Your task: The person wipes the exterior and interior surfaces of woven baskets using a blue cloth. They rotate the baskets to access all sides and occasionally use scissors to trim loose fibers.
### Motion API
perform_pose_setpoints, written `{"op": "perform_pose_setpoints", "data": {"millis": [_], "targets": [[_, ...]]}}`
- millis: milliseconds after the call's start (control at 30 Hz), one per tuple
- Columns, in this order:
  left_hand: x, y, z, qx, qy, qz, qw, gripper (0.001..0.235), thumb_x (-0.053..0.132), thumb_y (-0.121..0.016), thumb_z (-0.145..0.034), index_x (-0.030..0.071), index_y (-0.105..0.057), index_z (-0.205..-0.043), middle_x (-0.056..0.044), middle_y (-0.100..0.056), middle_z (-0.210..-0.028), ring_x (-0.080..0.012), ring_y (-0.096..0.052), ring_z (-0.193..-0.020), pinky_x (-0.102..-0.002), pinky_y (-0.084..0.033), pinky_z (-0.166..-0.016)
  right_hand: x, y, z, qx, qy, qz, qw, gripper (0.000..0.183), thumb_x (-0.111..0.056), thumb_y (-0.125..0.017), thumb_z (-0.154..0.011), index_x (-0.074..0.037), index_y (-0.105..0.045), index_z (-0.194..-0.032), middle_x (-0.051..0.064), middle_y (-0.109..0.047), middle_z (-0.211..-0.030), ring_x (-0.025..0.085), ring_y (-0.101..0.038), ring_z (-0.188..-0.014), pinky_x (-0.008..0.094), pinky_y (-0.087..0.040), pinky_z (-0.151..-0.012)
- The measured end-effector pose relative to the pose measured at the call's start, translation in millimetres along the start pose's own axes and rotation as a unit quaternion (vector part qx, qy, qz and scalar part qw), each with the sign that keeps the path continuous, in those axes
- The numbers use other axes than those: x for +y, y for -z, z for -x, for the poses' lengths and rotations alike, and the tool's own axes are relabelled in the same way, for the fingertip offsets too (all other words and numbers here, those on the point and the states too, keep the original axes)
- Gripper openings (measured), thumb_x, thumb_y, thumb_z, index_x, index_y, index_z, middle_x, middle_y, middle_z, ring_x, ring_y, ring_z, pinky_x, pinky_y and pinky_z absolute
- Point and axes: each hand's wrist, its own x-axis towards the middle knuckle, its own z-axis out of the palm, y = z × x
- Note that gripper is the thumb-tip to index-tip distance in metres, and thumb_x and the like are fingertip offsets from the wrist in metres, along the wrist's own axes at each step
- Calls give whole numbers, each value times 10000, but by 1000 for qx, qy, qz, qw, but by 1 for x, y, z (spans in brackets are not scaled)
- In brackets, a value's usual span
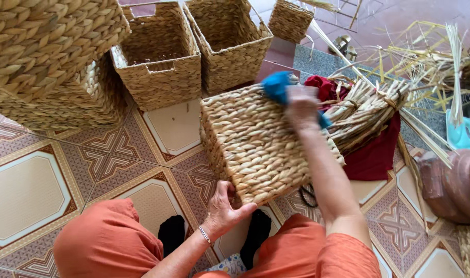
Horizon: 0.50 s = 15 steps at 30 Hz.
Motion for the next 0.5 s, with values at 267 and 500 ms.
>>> {"op": "perform_pose_setpoints", "data": {"millis": [267,500], "targets": [[-5,-7,-1,-4,30,31,999,700,427,-919,-676,51,-466,-1054,-101,-599,-956,-221,-627,-875,-386,-551,-795,-50,-11,-12,-69,-101,-159,980,332,-376,-740,-921,-62,-646,-868,188,-640,-866,362,-604,-820,518,-466,-768],[4,0,1,-26,77,21,996,683,399,-916,-653,61,-512,-1088,-100,-653,-944,-204,-658,-821,-367,-574,-745,-156,118,3,93,247,-338,903,427,-41,-583,-750,-45,-581,-1176,165,-652,-1046,353,-644,-905,468,-544,-779]]}}
